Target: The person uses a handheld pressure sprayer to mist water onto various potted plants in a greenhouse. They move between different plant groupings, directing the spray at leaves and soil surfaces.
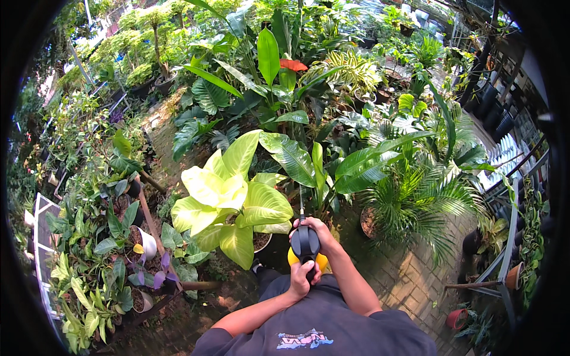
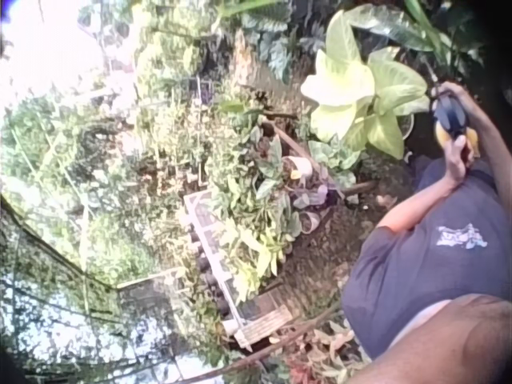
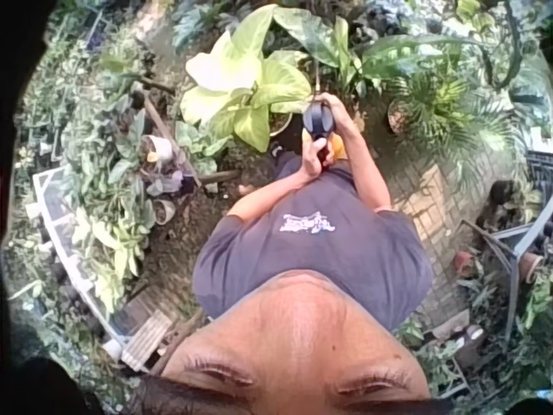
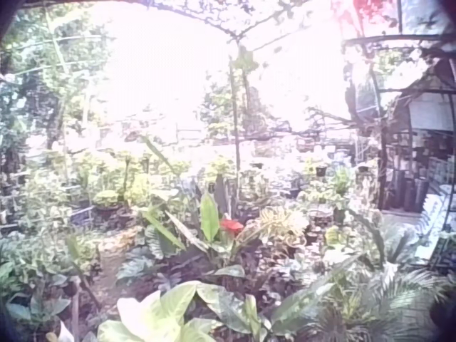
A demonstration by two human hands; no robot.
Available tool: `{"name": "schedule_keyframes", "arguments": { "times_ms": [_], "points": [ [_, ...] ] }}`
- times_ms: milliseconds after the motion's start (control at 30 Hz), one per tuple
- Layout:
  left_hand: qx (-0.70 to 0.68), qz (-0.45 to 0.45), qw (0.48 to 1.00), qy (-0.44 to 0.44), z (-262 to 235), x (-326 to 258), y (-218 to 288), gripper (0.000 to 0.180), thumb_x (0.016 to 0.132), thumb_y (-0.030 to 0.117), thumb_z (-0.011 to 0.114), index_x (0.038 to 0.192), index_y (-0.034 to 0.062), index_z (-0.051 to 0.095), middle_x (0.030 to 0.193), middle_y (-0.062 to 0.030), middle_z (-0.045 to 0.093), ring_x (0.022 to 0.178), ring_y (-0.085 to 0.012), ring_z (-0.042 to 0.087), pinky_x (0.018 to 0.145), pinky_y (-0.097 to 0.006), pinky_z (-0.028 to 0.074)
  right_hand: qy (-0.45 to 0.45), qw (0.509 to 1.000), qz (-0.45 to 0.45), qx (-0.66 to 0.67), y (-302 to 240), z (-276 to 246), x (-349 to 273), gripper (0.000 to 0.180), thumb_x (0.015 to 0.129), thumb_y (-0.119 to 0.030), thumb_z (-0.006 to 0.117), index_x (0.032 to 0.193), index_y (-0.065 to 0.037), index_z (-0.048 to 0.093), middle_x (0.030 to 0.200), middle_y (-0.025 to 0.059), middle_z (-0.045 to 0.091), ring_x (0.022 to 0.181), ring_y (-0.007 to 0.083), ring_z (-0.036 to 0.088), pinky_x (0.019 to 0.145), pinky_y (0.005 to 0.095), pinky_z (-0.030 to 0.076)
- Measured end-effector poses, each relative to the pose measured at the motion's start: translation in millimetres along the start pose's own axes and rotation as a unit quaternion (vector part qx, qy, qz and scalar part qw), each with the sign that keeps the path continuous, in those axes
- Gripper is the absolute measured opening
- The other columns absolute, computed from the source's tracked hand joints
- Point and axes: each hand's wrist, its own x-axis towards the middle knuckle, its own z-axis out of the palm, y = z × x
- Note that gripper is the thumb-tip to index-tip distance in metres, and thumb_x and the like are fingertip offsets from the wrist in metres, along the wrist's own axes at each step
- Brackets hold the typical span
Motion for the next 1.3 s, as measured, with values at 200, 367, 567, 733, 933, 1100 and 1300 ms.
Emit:
{"name": "schedule_keyframes", "arguments": {
  "times_ms": [200, 367, 567, 733, 933, 1100, 1300],
  "points": [
    [0.002, -0.020, 1.000, -0.024, 2, 0, -3, 0.037, 0.089, 0.034, 0.050, 0.078, -0.0015, 0.054, 0.057, -0.0079, 0.050, 0.046, -0.0132, 0.043, 0.046, -0.027, 0.037, 0.028, 0.999, -0.039, 0.009, 0, -6, -12, 0.029, 0.091, -0.025, 0.047, 0.103, -0.002, 0.059, 0.091, 0.0210, 0.069, 0.078, 0.0265, 0.068, 0.075, 0.0349, 0.055],
    [0.013, -0.020, 0.998, -0.052, 3, 1, -6, 0.035, 0.092, 0.032, 0.049, 0.080, 0.0000, 0.055, 0.059, -0.0053, 0.052, 0.048, -0.0104, 0.044, 0.046, -0.024, 0.037, 0.041, 0.997, -0.058, 0.006, -6, -9, -24, 0.028, 0.092, -0.024, 0.047, 0.101, -0.002, 0.060, 0.090, 0.0199, 0.069, 0.077, 0.0246, 0.068, 0.075, 0.0331, 0.054],
    [0.031, -0.027, 0.997, -0.061, 6, 3, -7, 0.036, 0.093, 0.032, 0.048, 0.078, 0.0005, 0.055, 0.059, -0.0045, 0.052, 0.048, -0.0099, 0.045, 0.046, -0.024, 0.036, 0.052, 0.997, -0.064, 0.014, -7, -16, -28, 0.028, 0.091, -0.025, 0.048, 0.102, -0.002, 0.060, 0.090, 0.0200, 0.069, 0.078, 0.0258, 0.069, 0.075, 0.0345, 0.055],
    [0.038, -0.033, 0.996, -0.069, 7, 6, -6, 0.036, 0.091, 0.032, 0.049, 0.078, -0.0007, 0.055, 0.058, -0.0067, 0.051, 0.046, -0.0119, 0.044, 0.046, -0.026, 0.037, 0.062, 0.996, -0.058, 0.023, -5, -22, -28, 0.030, 0.089, -0.027, 0.049, 0.104, -0.002, 0.058, 0.090, 0.0206, 0.069, 0.080, 0.0293, 0.069, 0.075, 0.0383, 0.056],
    [0.030, -0.038, 0.996, -0.070, 2, 10, -3, 0.036, 0.091, 0.032, 0.050, 0.080, -0.0015, 0.055, 0.057, -0.0080, 0.051, 0.046, -0.0129, 0.043, 0.046, -0.027, 0.037, 0.062, 0.996, -0.052, 0.031, -5, -21, -22, 0.030, 0.089, -0.027, 0.049, 0.104, -0.003, 0.058, 0.091, 0.0209, 0.069, 0.080, 0.0292, 0.069, 0.075, 0.0380, 0.056],
    [0.023, -0.039, 0.997, -0.062, -7, 15, 3, 0.036, 0.090, 0.033, 0.051, 0.080, -0.0014, 0.055, 0.058, -0.0083, 0.051, 0.045, -0.0131, 0.043, 0.046, -0.027, 0.037, 0.053, 0.996, -0.064, 0.023, -6, -12, -11, 0.029, 0.092, -0.026, 0.048, 0.102, -0.002, 0.060, 0.090, 0.0205, 0.069, 0.079, 0.0261, 0.069, 0.074, 0.0343, 0.055],
    [0.019, -0.038, 0.998, -0.053, -24, 24, 19, 0.038, 0.089, 0.035, 0.051, 0.078, -0.0014, 0.055, 0.057, -0.0081, 0.051, 0.045, -0.0130, 0.043, 0.045, -0.027, 0.037, 0.065, 0.996, -0.057, 0.034, -3, -1, 13, 0.028, 0.092, -0.025, 0.049, 0.102, -0.002, 0.061, 0.090, 0.0206, 0.069, 0.079, 0.0251, 0.069, 0.075, 0.0328, 0.055]
  ]
}}
